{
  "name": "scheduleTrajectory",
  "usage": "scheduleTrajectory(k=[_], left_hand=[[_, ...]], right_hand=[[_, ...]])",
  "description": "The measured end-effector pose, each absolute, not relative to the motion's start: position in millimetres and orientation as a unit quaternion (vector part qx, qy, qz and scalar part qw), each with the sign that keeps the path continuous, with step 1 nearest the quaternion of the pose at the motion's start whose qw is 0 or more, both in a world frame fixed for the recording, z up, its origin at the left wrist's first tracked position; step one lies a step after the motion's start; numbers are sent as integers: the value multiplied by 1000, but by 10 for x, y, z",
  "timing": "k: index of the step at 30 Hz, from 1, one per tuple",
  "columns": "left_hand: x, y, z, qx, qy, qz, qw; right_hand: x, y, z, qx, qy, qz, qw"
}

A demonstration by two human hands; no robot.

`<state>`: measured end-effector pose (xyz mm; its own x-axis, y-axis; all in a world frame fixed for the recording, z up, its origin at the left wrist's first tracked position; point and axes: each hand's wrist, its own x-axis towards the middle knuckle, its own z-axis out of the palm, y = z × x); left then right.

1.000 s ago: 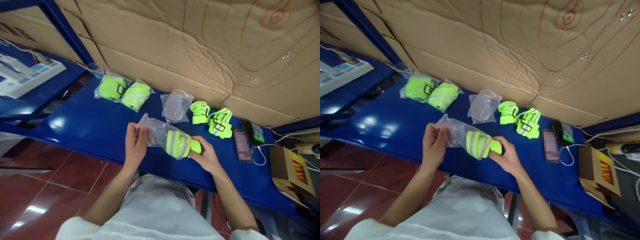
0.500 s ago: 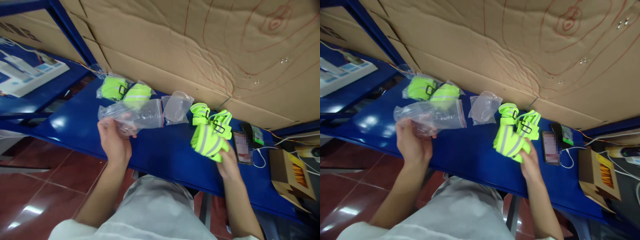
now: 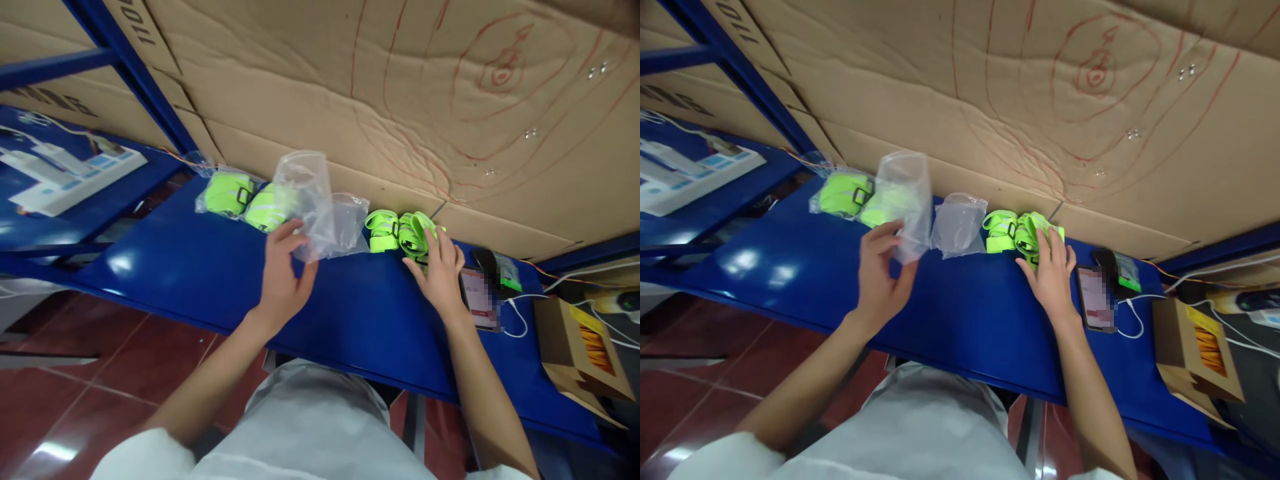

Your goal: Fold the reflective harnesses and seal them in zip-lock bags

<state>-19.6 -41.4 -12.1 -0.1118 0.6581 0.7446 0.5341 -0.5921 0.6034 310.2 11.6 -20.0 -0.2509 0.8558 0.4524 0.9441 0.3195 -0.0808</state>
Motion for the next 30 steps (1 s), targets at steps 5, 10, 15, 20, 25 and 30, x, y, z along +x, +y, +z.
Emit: scheduleTrajectory(k=[5,10,15,20,25,30], left_hand=[[42,84,-66,804,498,323,6],[182,351,-128,831,524,187,-12],[142,441,-205,811,553,191,-10],[130,496,-580,813,554,175,29],[-42,501,-796,829,526,177,63],[-473,397,-656,848,482,202,90]], right_hand=[[3029,-164,-206,-540,-805,-96,226],[2958,-293,-271,-490,-832,-80,249],[2492,-27,58,-393,-868,-17,303],[1606,779,73,-411,-882,106,205],[1164,1416,-397,-502,-840,178,101],[1183,1456,-659,-504,-842,150,124]])
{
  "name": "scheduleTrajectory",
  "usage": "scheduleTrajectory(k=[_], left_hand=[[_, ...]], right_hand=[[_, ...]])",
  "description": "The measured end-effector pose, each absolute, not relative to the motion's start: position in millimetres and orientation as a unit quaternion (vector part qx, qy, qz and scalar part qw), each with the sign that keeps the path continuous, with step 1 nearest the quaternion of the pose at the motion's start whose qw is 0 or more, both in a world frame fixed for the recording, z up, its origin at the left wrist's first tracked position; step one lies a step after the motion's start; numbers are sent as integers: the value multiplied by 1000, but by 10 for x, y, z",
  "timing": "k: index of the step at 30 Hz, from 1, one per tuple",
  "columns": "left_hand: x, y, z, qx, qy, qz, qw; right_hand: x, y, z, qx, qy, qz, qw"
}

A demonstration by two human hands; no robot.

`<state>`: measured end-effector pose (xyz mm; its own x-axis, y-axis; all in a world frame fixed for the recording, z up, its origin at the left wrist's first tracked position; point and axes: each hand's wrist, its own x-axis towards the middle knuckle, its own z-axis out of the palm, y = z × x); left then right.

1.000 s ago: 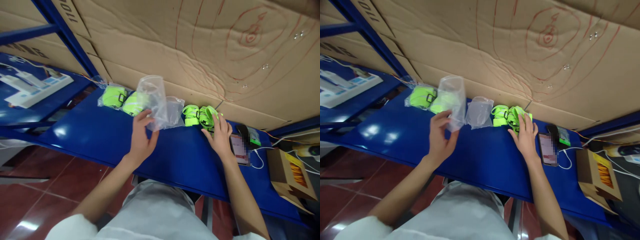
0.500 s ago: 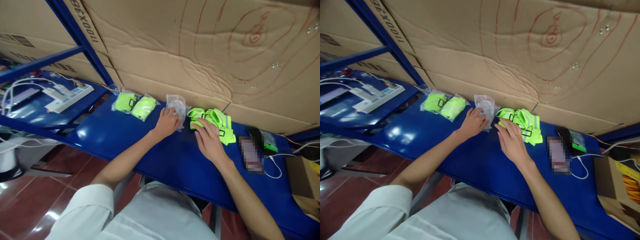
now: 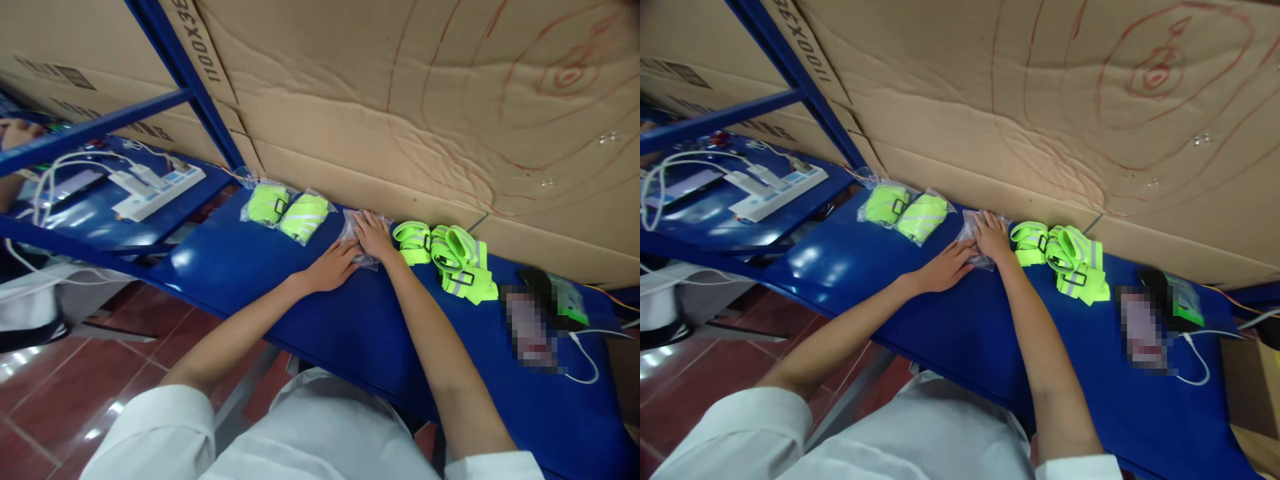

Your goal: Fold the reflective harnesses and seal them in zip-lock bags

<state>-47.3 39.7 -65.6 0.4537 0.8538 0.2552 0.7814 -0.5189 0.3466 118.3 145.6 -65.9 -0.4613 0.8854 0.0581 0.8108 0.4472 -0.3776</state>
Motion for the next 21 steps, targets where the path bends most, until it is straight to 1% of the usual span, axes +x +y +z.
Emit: scheduleTrajectory(k=[2,5,7,9,10,12,17,21], left_hand=[[-676,413,-534,828,504,233,80],[-939,553,-354,744,607,280,15],[-1065,680,-265,680,689,251,-11],[-1153,774,-195,646,732,216,3],[-1186,793,-159,639,740,209,16],[-1242,763,-70,623,745,236,21],[-1334,371,233,602,694,393,-33],[-1329,52,323,641,650,406,-35]], right_hand=[[1195,1392,-692,-502,-843,127,145],[1185,1313,-715,-506,-839,107,167],[1157,1279,-723,-512,-834,101,180],[1094,1249,-728,-525,-823,100,194],[1043,1237,-730,-535,-814,100,203],[888,1228,-727,-556,-793,106,227],[300,1338,-608,-554,-755,162,311],[19,1429,-332,-503,-730,236,396]])
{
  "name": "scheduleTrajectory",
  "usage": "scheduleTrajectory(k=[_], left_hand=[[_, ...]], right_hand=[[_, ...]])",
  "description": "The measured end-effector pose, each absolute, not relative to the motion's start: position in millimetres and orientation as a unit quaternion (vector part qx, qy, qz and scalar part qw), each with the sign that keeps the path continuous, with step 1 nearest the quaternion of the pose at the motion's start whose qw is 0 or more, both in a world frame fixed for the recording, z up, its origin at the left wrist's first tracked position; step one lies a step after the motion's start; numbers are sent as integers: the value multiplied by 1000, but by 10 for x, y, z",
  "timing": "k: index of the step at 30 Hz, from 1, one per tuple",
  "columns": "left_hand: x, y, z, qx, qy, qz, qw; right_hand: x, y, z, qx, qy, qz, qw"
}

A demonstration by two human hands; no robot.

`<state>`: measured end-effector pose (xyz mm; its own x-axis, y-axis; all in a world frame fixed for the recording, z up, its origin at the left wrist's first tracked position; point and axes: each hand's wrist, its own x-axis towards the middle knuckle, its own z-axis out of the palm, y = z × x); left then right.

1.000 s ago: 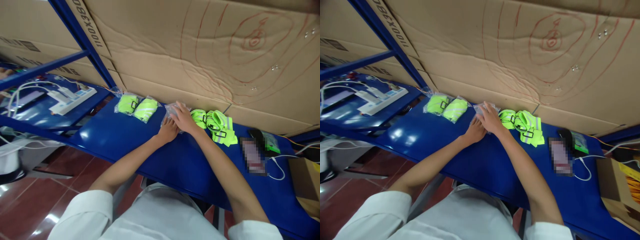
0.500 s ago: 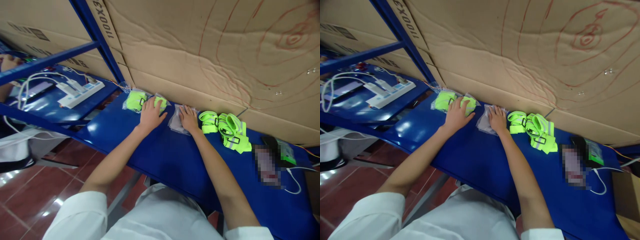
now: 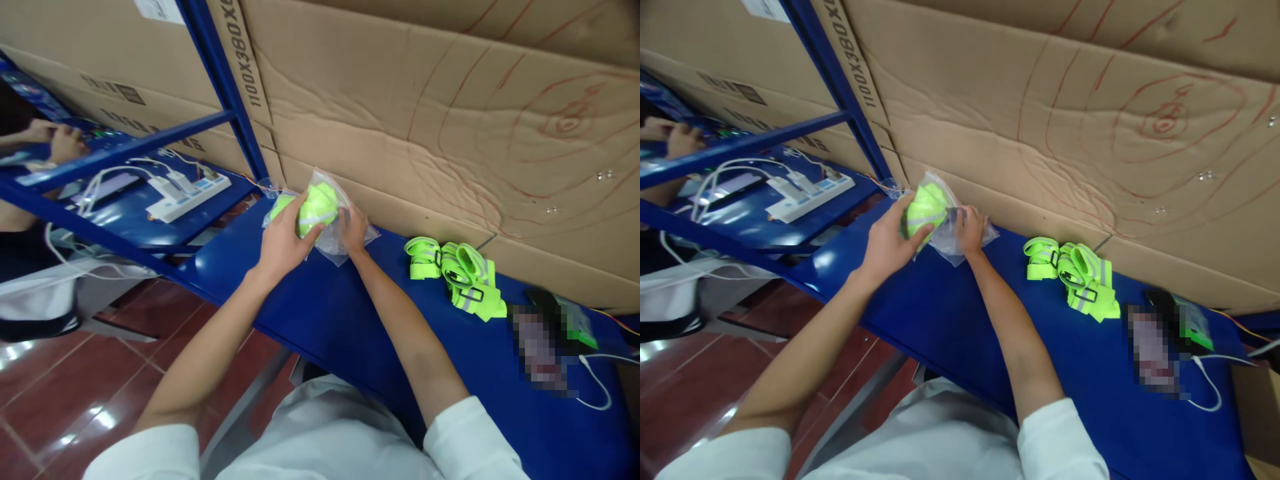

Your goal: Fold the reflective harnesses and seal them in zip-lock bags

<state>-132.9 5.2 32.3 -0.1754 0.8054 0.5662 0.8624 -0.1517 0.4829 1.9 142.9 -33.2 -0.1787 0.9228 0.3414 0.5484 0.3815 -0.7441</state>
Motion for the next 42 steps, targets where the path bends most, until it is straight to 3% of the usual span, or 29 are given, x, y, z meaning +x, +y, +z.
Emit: scheduleTrajectory(k=[5,8,12,16,22,28,33,38,42], left_hand=[[-1147,-115,185,-730,-551,-401,51],[-926,-172,101,-798,-472,-371,47],[-600,-235,-29,-876,-389,-286,2],[-311,-257,-175,-909,-348,-228,-29],[-21,-224,-185,-910,-378,-171,10],[334,-106,-149,-918,-311,-215,-119],[510,-99,-262,-874,-343,-283,-197],[473,-164,-362,-885,-366,-260,-127],[441,-169,-399,-878,-361,-288,-127]], right_hand=[[556,1259,-9,-452,-691,338,451],[1246,932,78,-396,-599,555,420],[2029,371,7,-435,-556,595,384],[2388,-92,-241,-487,-499,609,379],[2546,-327,-395,-507,-443,616,408],[2596,-286,-397,-495,-416,630,430],[2574,-360,-309,-479,-444,606,454],[2585,-396,-296,-523,-471,540,461],[2584,-394,-387,-556,-486,533,414]])
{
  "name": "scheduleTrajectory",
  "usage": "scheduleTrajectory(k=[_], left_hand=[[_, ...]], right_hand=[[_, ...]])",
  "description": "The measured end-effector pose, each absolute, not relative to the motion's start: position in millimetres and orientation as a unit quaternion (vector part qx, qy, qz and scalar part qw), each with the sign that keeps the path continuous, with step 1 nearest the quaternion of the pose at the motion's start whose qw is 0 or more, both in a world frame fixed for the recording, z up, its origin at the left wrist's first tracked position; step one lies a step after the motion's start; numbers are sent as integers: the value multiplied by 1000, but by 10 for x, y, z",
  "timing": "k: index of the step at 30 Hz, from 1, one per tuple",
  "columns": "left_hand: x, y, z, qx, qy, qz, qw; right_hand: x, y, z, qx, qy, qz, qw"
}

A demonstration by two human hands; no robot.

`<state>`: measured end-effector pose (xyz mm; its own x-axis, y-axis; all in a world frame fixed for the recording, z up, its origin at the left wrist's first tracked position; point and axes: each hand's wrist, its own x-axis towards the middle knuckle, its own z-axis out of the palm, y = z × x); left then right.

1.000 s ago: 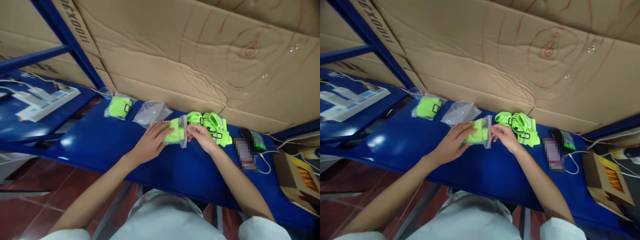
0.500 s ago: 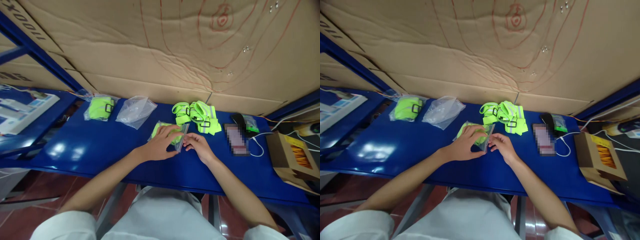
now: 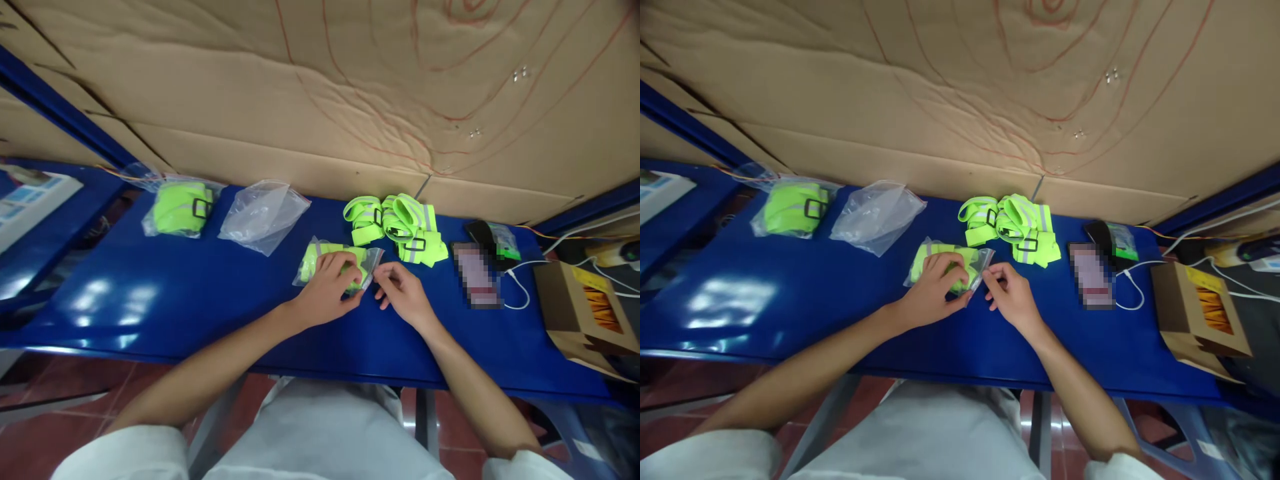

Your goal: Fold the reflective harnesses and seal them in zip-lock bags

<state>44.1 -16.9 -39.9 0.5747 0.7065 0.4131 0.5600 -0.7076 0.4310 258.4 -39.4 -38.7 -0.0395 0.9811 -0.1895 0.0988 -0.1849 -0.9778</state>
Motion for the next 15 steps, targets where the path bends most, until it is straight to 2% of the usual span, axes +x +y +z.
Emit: scheduleTrajectory(k=[3,15], left_hand=[[433,-155,-406,874,353,309,130],[433,-297,-199,845,361,360,162]], right_hand=[[2550,-379,-414,-545,-488,561,388],[2482,-452,-383,-442,-505,634,385]])
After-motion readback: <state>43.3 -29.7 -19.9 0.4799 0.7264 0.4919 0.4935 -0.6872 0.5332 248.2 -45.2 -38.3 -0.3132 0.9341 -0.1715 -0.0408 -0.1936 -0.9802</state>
